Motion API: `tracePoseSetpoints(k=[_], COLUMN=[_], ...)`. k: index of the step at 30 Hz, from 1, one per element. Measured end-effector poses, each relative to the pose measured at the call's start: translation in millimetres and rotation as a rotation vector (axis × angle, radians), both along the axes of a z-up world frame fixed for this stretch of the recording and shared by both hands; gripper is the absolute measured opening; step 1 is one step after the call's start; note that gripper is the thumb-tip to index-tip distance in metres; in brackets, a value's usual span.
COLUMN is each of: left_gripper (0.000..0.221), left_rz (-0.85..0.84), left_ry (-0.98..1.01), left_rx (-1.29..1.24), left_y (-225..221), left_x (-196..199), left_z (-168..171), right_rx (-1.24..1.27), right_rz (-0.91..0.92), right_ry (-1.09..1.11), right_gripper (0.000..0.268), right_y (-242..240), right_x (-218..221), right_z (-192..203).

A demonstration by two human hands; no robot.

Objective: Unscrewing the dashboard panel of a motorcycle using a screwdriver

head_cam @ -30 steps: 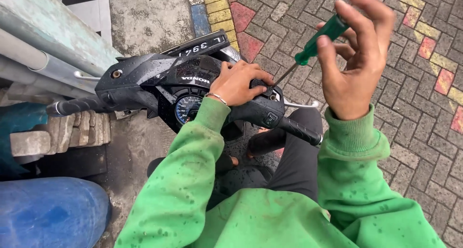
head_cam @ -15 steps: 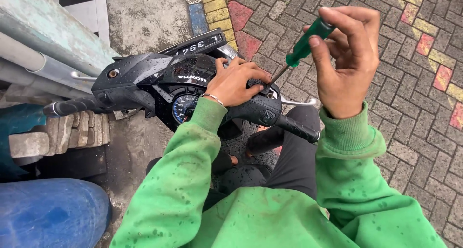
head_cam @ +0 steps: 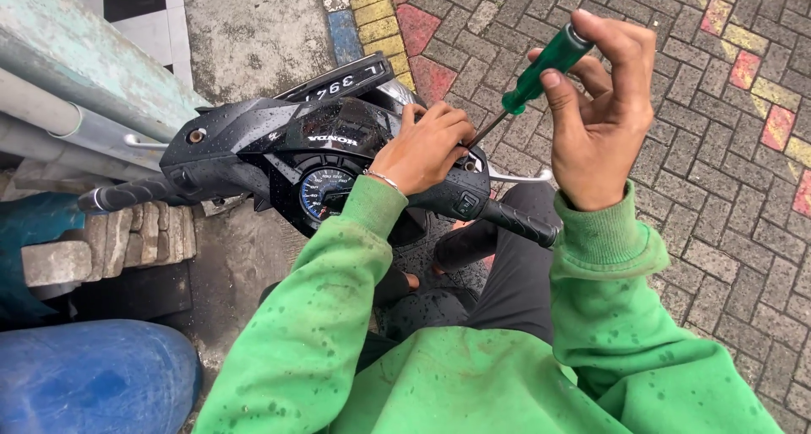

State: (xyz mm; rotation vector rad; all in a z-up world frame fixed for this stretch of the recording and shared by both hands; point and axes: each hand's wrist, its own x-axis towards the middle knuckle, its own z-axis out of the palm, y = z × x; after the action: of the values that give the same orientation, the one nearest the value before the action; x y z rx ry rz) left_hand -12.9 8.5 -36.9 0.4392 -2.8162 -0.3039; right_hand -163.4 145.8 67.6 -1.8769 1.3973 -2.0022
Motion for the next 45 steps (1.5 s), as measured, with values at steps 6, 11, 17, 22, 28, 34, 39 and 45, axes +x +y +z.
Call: tracePoseSetpoints(k=[6,11,17,22,28,34,39,45], left_gripper=[0.018,0.02,0.018,0.02,0.028,0.03,0.027,0.019], left_rz=[0.008,0.039,0.035,0.022,0.05,0.11,0.099,0.115], left_ry=[0.037,0.054,-0.002,-0.023,-0.095,-0.111,-0.117,-0.116], left_rx=[-0.219,-0.301,-0.039,0.126,0.23,0.32,0.408,0.387], left_y=[-1,-2,2,0,3,0,-7,-7], left_x=[-1,-3,0,0,2,2,0,0], left_z=[-11,-21,-1,3,16,16,9,4], right_rx=[0.007,-0.007,0.021,0.024,0.002,0.105,0.123,0.083], right_rz=[0.082,0.099,0.133,0.185,0.045,0.003,-0.026,-0.039], right_ry=[0.001,-0.08,-0.115,-0.097,-0.009,-0.044,-0.005,-0.028], right_gripper=[0.027,0.036,0.033,0.038,0.027,0.034,0.035,0.033], right_y=[-1,-5,-2,-3,0,0,1,2], right_x=[0,1,-4,-12,-11,-14,-17,-10], right_z=[0,-4,-5,-7,1,0,1,-1])
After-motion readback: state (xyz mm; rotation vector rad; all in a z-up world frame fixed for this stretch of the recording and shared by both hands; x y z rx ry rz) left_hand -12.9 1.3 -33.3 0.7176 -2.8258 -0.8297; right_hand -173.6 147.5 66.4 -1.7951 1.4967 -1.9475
